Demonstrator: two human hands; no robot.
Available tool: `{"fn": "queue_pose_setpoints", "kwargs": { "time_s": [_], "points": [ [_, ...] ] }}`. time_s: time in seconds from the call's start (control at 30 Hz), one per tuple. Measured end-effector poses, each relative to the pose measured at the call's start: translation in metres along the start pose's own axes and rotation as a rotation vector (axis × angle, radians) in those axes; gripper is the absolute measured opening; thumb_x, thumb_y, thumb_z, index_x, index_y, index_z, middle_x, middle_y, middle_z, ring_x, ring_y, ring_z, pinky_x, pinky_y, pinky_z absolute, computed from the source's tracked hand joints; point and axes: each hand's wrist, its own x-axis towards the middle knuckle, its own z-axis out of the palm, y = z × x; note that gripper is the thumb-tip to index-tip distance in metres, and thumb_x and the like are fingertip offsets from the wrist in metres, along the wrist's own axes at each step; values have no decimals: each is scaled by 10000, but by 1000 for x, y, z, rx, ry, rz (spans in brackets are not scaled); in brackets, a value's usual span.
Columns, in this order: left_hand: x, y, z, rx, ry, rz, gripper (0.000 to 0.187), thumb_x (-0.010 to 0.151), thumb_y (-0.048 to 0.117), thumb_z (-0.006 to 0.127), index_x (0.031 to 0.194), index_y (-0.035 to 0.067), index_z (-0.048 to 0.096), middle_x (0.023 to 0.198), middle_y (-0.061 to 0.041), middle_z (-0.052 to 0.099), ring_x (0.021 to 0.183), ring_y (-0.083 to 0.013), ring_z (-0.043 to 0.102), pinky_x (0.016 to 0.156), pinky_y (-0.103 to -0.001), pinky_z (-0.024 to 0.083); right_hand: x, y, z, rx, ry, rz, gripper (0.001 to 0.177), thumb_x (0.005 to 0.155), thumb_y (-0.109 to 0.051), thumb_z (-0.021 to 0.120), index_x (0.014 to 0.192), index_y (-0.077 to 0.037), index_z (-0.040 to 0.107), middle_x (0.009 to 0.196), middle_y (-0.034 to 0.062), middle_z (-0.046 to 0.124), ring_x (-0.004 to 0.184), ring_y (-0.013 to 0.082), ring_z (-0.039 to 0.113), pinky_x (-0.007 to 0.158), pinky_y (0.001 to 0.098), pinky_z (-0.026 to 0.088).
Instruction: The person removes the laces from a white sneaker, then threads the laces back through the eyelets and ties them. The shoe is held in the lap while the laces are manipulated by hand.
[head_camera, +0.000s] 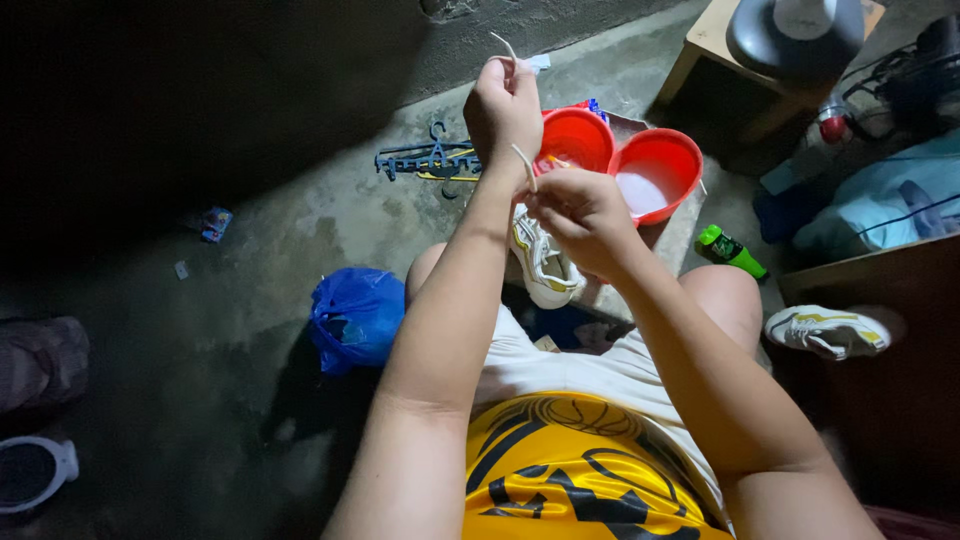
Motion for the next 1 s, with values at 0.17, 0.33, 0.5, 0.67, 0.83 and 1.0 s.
{"fn": "queue_pose_setpoints", "kwargs": {
  "time_s": [0.17, 0.33, 0.5, 0.67, 0.83, 1.0],
  "points": [
    [-3, 5, -2, 22, -15, 3, 232, 949, 305, 591, 890, 104, 692, 806, -65, 752, 749, -252, 750, 687, -393, 567, 0, 2, 1, -6, 83, -6, 107, 1012, 11, 634, 1075, -2, 720, 867, -14, 671, 736, 36, 563, 655, 214, 461],
    [-2, 11, -8, 170, 5, 66, 220, 943, 321, 600, 873, 137, 698, 871, -41, 734, 799, -257, 733, 677, -411, 551, -5, 10, -1, -57, -30, -83, 106, 1007, 24, 641, 1066, 4, 727, 883, -6, 664, 782, 46, 590, 684, 223, 481],
    [-5, 18, -13, 305, 32, 120, 200, 936, 330, 602, 902, 163, 707, 924, -31, 730, 839, -274, 720, 676, -439, 541, -9, 18, 3, 91, 9, 81, 115, 973, 2, 637, 1063, 1, 710, 896, -13, 715, 734, 40, 609, 657, 217, 501],
    [-4, 18, -17, 551, -59, 164, 178, 896, 330, 639, 914, 175, 725, 975, -41, 726, 947, -303, 686, 720, -531, 509, -6, 14, -6, 36, -5, 11, 87, 1010, -23, 618, 993, 20, 692, 936, 1, 720, 757, 45, 621, 683, 223, 520],
    [-9, 11, -11, 778, -130, 262, 158, 856, 317, 616, 876, 229, 747, 956, -22, 727, 988, -272, 664, 833, -576, 432, 12, -2, -19, -95, 202, -2, 133, 1040, -49, 626, 1095, 14, 729, 803, -11, 672, 694, 27, 564, 617, 210, 460],
    [-14, 6, -8, 877, -141, 350, 211, 931, 255, 559, 873, 204, 755, 984, -29, 728, 1003, -292, 657, 850, -552, 428, 28, -17, -15, -284, 140, -208, 96, 1043, -12, 632, 1088, 17, 712, 901, 5, 731, 804, 18, 637, 722, 210, 530]
  ]
}}
